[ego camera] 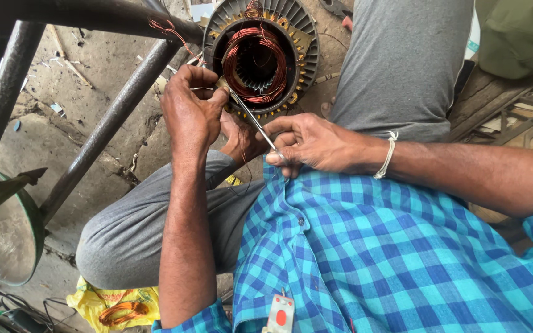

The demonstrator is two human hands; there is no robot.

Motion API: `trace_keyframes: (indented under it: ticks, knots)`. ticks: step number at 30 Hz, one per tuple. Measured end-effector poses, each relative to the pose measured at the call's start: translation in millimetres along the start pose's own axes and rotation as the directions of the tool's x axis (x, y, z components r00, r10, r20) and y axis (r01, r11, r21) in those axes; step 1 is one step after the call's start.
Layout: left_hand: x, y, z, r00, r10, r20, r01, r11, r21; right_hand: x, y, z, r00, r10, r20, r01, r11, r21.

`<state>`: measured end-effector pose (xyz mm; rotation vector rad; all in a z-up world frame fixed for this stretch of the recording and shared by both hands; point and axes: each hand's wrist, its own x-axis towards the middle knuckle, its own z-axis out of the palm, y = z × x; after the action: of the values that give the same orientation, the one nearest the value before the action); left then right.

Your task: The person is sitting on the floor repairing an electrical motor stator. They use pliers to cut and adjust copper wires within the stator slots and use a screwdriver to manipulate the internal components.

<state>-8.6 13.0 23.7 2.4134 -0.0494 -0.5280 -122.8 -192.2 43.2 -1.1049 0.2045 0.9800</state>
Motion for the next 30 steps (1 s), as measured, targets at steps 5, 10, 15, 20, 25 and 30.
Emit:
trace_keyframes:
  ticks: [5,10,15,20,25,30]
  knots:
    - [-0.3,0.0,-1.6,1.0,-0.013,0.009,0.013,1.0,-0.009,4.3,-7.2,6.3,0.999,0.041,-0.013,-0.039,0.996,0.083]
    - [-0.6,-1.3,-1.1,1.0,-0.01,0.019,0.01,1.0,0.003,18.1,-6.5,11.4,0.998,0.017,-0.068,-0.007,0.988,0.155]
    - [1.9,-2.5,-2.9,0.999,0.012,0.045,-0.01,0.999,-0.054,26.2,7.1,17.6,0.994,-0.078,-0.082,0.096,0.965,0.245]
    - [-0.7,-2.1,-6.7,0.999,0.004,0.042,0.0,0.996,-0.084,29.8,14.3,22.5,0.992,-0.118,-0.048,0.127,0.947,0.295]
    - [2.6,-5.0,-5.7,0.996,-0.013,0.086,0.026,0.988,-0.152,25.3,11.7,21.2,0.992,-0.118,-0.035,0.123,0.961,0.247]
    - [-1.8,-11.1,-27.6,0.993,-0.091,0.069,0.099,0.989,-0.114,13.5,7.8,21.6,0.998,-0.043,0.039,0.05,0.978,-0.201]
